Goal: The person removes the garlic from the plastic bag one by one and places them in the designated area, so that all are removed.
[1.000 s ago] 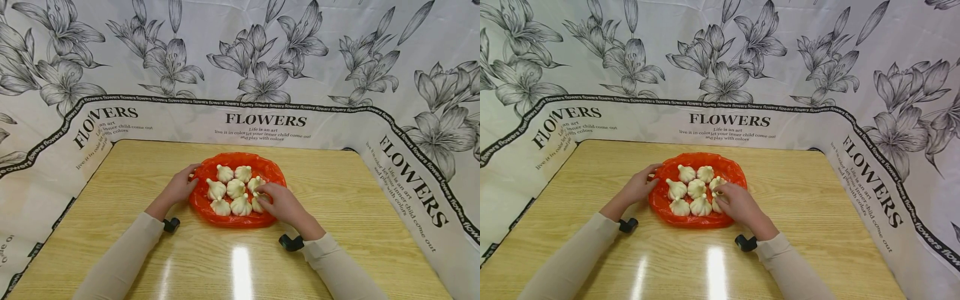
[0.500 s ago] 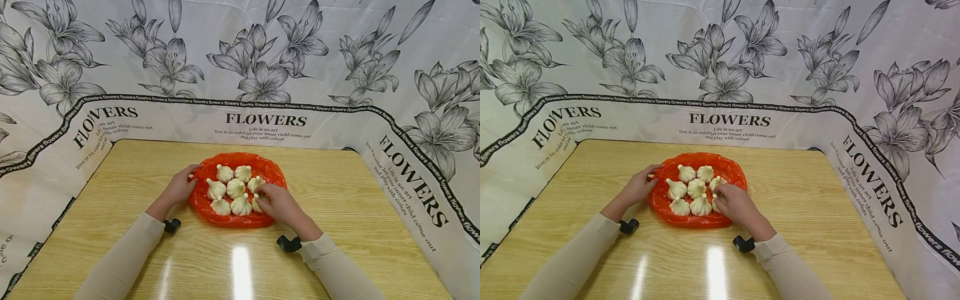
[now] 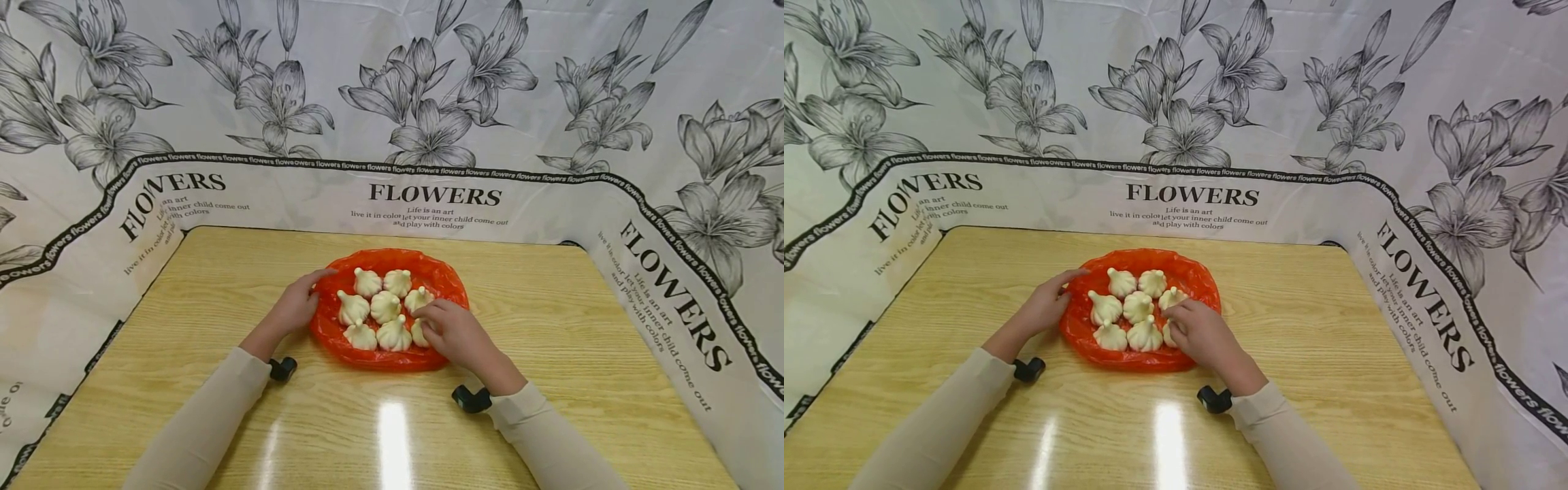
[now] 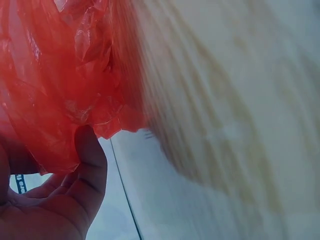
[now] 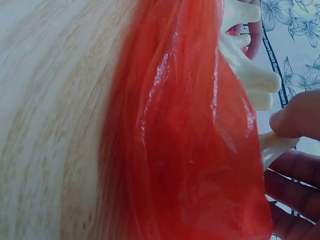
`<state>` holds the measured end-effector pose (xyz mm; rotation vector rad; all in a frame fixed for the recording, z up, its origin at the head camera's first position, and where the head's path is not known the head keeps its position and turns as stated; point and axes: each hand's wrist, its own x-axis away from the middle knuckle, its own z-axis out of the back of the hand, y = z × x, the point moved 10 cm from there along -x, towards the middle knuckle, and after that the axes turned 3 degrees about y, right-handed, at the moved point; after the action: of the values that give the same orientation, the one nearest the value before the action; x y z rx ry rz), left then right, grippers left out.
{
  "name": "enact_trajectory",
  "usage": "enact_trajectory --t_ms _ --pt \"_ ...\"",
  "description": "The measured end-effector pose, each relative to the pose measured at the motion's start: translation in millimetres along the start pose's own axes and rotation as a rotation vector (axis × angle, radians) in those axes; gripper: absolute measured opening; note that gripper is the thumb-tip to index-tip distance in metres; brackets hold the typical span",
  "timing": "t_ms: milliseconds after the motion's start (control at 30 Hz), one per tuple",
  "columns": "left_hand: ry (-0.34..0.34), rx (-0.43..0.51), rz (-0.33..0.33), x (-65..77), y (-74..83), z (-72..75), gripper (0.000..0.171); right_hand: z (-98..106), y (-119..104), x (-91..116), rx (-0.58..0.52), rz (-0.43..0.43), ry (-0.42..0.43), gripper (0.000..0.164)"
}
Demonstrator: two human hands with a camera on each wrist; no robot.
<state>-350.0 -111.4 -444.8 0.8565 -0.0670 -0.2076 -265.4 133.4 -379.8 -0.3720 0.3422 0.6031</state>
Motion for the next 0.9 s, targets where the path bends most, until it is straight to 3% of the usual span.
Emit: enact_trajectory --t_ms 367,900 --pt "0.017 0.034 0.055 1.4 -2.8 2.7 0.040 11 8 -1 -0.067 -0.063 0.053 0.022" --pt "0.083 0.024 -0.003 0.0 5.9 6.8 0.031 37 21 -1 -0.167 -0.107 0.162 0.023"
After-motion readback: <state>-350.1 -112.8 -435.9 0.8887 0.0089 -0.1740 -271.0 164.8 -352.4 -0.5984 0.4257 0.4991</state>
